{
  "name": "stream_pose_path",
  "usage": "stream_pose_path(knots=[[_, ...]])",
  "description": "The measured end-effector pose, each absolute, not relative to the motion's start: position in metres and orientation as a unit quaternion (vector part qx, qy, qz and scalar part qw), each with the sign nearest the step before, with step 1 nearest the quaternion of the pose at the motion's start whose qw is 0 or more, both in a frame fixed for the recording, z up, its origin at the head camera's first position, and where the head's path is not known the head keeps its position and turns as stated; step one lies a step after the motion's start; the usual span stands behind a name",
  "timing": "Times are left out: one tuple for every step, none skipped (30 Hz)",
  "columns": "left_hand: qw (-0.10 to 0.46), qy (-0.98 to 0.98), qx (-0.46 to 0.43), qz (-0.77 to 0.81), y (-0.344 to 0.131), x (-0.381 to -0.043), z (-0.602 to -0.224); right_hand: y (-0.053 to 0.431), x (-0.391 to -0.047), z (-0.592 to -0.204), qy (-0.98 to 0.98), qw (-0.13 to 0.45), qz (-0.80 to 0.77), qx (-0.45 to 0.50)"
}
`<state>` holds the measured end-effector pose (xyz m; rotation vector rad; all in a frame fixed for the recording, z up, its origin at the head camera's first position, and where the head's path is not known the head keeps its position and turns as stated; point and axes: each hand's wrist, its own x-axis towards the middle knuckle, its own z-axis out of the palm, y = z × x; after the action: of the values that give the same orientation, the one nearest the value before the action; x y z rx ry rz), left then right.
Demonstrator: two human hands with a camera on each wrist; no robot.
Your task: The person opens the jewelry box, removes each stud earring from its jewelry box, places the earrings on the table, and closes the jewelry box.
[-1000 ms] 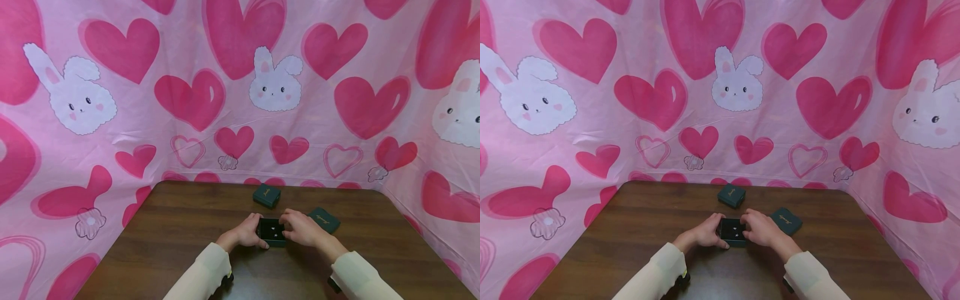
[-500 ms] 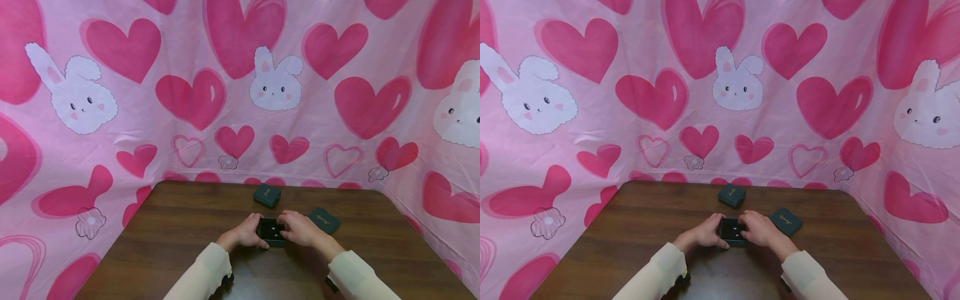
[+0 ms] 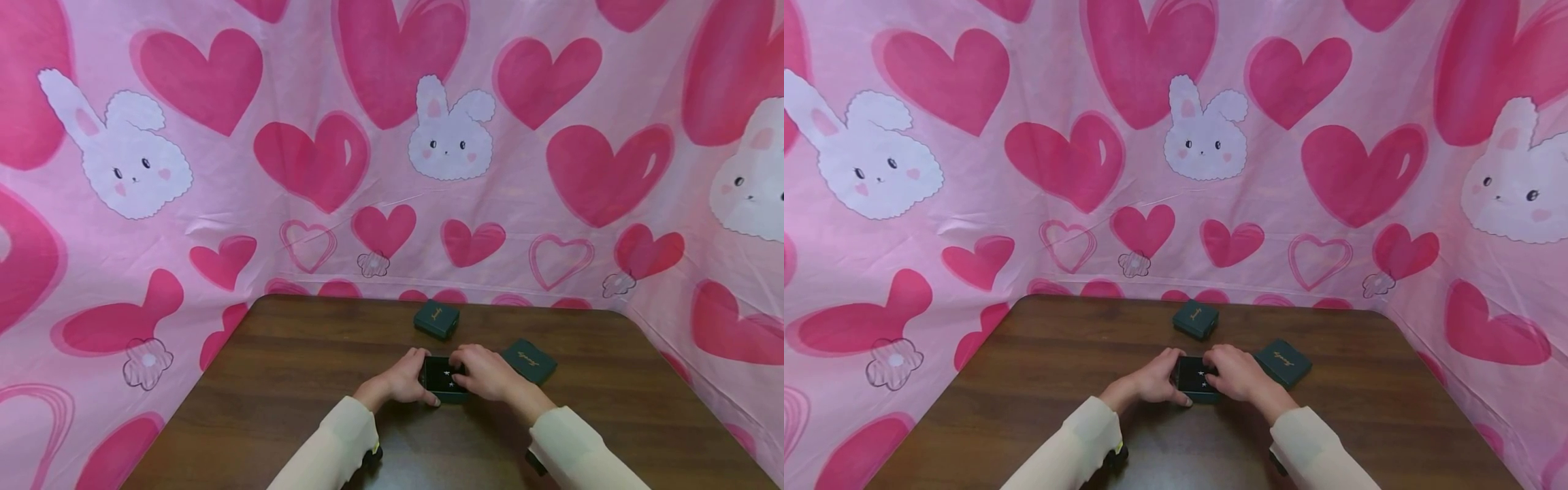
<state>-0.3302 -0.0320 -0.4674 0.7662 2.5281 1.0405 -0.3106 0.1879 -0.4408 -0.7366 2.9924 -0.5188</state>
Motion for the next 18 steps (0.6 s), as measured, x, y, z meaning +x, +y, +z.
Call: stream_pose_path(knots=[[0.150,0.880,0.267,0.362,-0.0319,-0.3301,-0.4671,0.1876,-0.3113,-0.4411,0.957,0.011,-0.169,-0.237],[0.152,0.880,0.264,0.363,-0.0316,-0.3303,-0.4674,0.1874,-0.3119,-0.4417,0.956,0.012,-0.173,-0.238],[0.152,0.881,0.263,0.363,-0.0313,-0.3305,-0.4676,0.1871,-0.3126,-0.4420,0.955,0.014,-0.174,-0.240],[0.151,0.882,0.261,0.361,-0.0311,-0.3304,-0.4675,0.1869,-0.3135,-0.4425,0.955,0.015,-0.177,-0.239],[0.155,0.882,0.256,0.364,-0.0308,-0.3297,-0.4667,0.1868,-0.3143,-0.4430,0.954,0.017,-0.179,-0.239],[0.154,0.883,0.254,0.363,-0.0307,-0.3295,-0.4668,0.1865,-0.3147,-0.4431,0.954,0.017,-0.180,-0.239],[0.154,0.883,0.253,0.363,-0.0306,-0.3294,-0.4669,0.1862,-0.3154,-0.4434,0.954,0.016,-0.179,-0.239],[0.154,0.884,0.252,0.363,-0.0303,-0.3293,-0.4671,0.1860,-0.3160,-0.4436,0.954,0.015,-0.177,-0.241],[0.153,0.884,0.252,0.363,-0.0302,-0.3293,-0.4674,0.1856,-0.3165,-0.4437,0.954,0.014,-0.175,-0.241],[0.152,0.884,0.251,0.363,-0.0301,-0.3293,-0.4678,0.1853,-0.3170,-0.4439,0.954,0.012,-0.175,-0.242],[0.152,0.884,0.251,0.364,-0.0300,-0.3293,-0.4681,0.1851,-0.3173,-0.4441,0.954,0.012,-0.173,-0.244],[0.152,0.884,0.251,0.364,-0.0300,-0.3293,-0.4683,0.1848,-0.3176,-0.4442,0.954,0.010,-0.173,-0.245],[0.152,0.884,0.250,0.365,-0.0300,-0.3295,-0.4684,0.1846,-0.3178,-0.4443,0.954,0.010,-0.172,-0.246],[0.153,0.883,0.250,0.366,-0.0299,-0.3295,-0.4685,0.1845,-0.3179,-0.4445,0.953,0.010,-0.173,-0.247],[0.154,0.883,0.250,0.366,-0.0300,-0.3293,-0.4682,0.1845,-0.3179,-0.4445,0.953,0.010,-0.173,-0.248],[0.155,0.883,0.250,0.367,-0.0301,-0.3293,-0.4679,0.1846,-0.3179,-0.4446,0.953,0.010,-0.174,-0.249],[0.156,0.882,0.250,0.368,-0.0303,-0.3293,-0.4677,0.1846,-0.3180,-0.4444,0.953,0.011,-0.173,-0.250],[0.156,0.882,0.251,0.367,-0.0304,-0.3297,-0.4676,0.1847,-0.3182,-0.4445,0.952,0.011,-0.174,-0.252]])
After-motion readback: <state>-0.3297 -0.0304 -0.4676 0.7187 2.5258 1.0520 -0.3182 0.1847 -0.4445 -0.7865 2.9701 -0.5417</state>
